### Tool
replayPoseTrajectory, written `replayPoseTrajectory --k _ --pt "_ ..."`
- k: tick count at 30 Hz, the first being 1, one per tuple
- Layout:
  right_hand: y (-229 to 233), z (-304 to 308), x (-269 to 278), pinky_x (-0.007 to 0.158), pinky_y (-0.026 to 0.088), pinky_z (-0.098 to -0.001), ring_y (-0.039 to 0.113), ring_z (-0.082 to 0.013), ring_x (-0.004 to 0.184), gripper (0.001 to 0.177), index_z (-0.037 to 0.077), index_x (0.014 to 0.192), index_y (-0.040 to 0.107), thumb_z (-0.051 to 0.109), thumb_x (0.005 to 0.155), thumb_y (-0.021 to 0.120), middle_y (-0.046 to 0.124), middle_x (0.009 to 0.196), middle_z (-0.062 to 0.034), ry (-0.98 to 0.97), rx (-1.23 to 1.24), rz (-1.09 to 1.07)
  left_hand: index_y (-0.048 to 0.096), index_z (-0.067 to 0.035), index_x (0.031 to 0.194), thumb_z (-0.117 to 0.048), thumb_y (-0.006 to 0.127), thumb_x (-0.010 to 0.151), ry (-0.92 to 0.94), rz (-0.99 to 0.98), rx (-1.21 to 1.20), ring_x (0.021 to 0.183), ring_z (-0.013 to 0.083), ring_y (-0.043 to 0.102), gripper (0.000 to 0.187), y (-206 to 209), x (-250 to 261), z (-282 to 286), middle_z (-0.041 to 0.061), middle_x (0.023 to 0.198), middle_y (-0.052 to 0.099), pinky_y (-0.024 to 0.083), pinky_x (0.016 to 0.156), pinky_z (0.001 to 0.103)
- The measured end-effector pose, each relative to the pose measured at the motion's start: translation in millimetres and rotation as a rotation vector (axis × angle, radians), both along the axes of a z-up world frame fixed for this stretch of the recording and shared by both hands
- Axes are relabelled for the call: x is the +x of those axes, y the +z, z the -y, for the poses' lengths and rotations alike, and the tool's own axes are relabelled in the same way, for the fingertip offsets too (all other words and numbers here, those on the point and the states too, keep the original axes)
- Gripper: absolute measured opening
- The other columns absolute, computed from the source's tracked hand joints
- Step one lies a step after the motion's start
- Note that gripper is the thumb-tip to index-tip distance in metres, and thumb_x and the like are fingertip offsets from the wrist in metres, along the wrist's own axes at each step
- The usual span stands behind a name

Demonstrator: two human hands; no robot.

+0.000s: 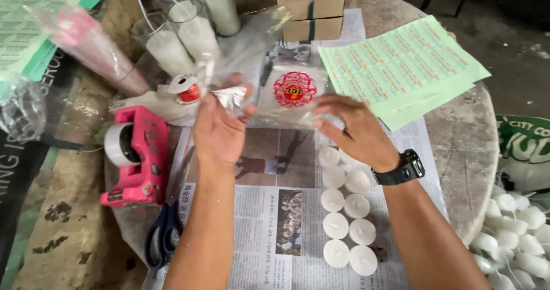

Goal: Cutting individual tealight candles from a molded sheet using scissors and placing them into a plastic bag.

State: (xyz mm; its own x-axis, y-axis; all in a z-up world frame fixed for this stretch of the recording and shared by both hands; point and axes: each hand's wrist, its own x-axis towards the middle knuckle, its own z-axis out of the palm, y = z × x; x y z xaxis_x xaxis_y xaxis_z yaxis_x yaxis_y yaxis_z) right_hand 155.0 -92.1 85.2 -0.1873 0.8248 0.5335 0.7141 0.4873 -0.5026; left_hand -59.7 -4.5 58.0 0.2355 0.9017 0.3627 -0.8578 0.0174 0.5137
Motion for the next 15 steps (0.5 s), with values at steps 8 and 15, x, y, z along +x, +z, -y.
replayPoseTrajectory --k 8,15 --pt "5 -4 -4 0.104 0.020 -0.0421 0.032 -0.0253 0.124 0.061 0.003 0.125 0.040 0.037 0.076 0.051 0.039 0.130 -0.0137 0.639 -0.239 -0.776 0.059 -0.004 0.075 -0.017 0.052 0.084 0.068 -0.689 0.132 0.046 0.0211 0.062 0.017 14 39 40 0.012 0.054 0.058 0.053 0.040 0.029" --pt "-2 -4 20 0.071 0.045 -0.0236 0.059 -0.0200 0.091 0.042 0.005 0.115 0.049 0.035 0.086 0.041 0.059 0.109 -0.0119 0.126 -0.160 -1.236 0.063 -0.006 0.075 -0.022 0.051 0.086 0.207 -0.906 0.164 0.049 0.0172 0.063 0.022 3 36 32 0.011 0.057 0.062 0.051 0.040 0.023"
